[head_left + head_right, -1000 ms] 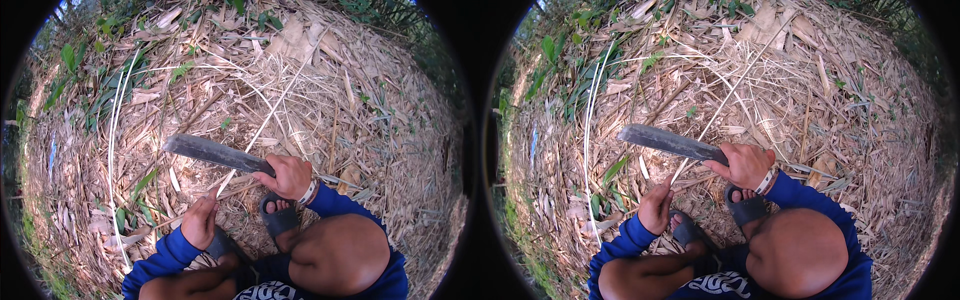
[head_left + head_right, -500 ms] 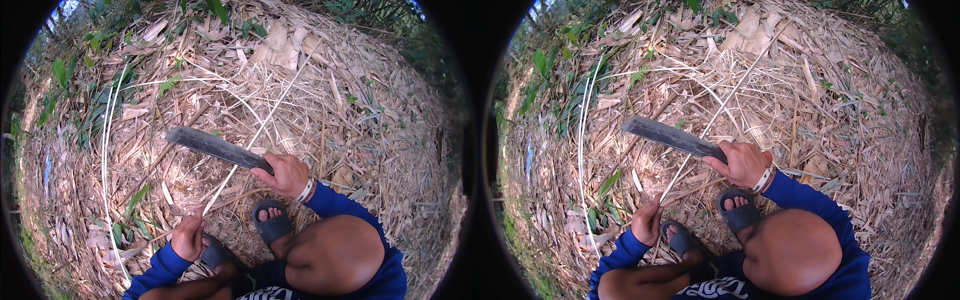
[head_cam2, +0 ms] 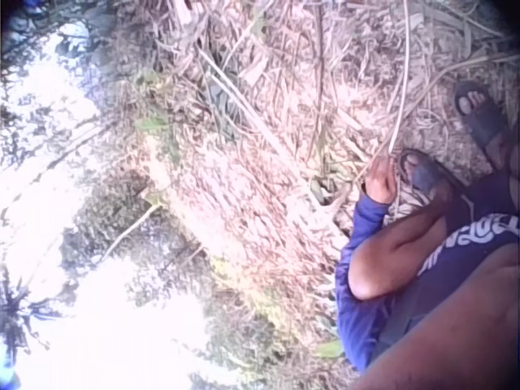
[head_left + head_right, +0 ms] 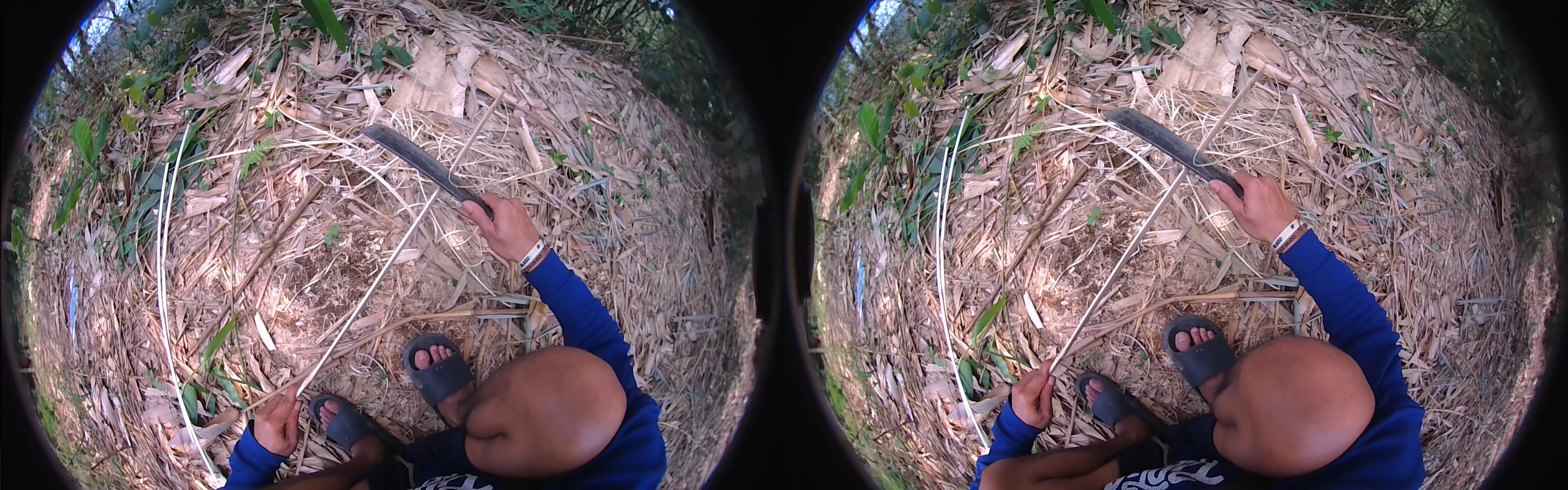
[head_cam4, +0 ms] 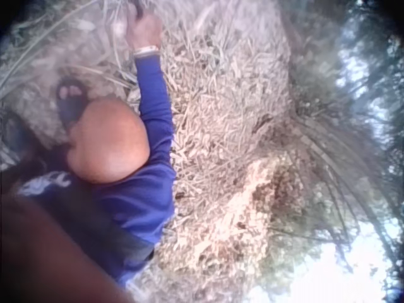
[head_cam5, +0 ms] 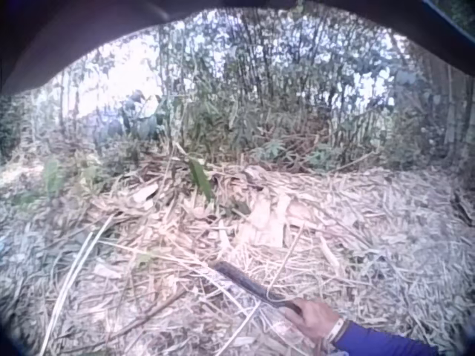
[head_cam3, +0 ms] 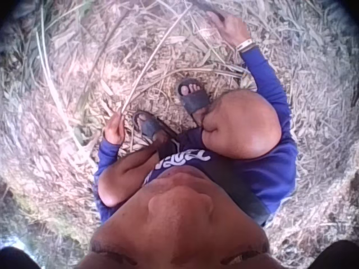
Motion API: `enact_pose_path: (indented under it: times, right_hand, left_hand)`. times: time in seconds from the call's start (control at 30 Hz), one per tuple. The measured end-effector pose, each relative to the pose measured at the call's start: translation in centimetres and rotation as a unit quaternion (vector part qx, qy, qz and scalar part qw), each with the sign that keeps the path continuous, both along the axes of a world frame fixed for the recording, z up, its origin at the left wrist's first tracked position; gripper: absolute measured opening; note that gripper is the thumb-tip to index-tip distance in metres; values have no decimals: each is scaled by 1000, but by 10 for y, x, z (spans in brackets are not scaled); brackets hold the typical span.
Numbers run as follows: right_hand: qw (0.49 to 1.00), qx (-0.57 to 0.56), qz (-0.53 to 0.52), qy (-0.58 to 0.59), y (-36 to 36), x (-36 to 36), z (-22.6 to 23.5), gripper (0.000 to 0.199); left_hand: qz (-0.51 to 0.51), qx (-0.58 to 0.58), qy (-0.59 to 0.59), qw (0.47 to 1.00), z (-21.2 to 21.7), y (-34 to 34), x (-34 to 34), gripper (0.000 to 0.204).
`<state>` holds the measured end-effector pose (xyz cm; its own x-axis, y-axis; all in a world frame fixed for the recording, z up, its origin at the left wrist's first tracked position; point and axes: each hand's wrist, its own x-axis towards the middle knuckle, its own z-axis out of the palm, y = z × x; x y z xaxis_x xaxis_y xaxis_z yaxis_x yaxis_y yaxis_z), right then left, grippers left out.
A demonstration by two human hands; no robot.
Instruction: The person uses a machete to shave and smooth a long bamboo stick, repeatedly scraping along its length to remove the outer layer. The person holds the stick with one hand and uses the machete with the other to peel thin strips from the bamboo surface.
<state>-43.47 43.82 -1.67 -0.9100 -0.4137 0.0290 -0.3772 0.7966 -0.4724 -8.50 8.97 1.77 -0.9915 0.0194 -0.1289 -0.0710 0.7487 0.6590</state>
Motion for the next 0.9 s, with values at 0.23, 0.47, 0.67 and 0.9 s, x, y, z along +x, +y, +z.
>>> enact_pose_path:
  times: [0.23,0.47,0.67,0.9]
  right_hand:
    - [996,-11,-88,31,56,-61,1,60]
    - [999,-27,-25,-7,19,-16,21,59]
    - [994,-65,-84,13,36,-38,12,59]
    - [998,-54,-36,-16,21,-9,19,57]
  left_hand:
    - [17,-42,16,999,-3,-19,35,32]
    - [27,-90,44,995,-7,-32,49,37]
    - [20,-118,43,992,-15,-48,64,39]
    - [22,-107,37,993,-18,-41,58,40]
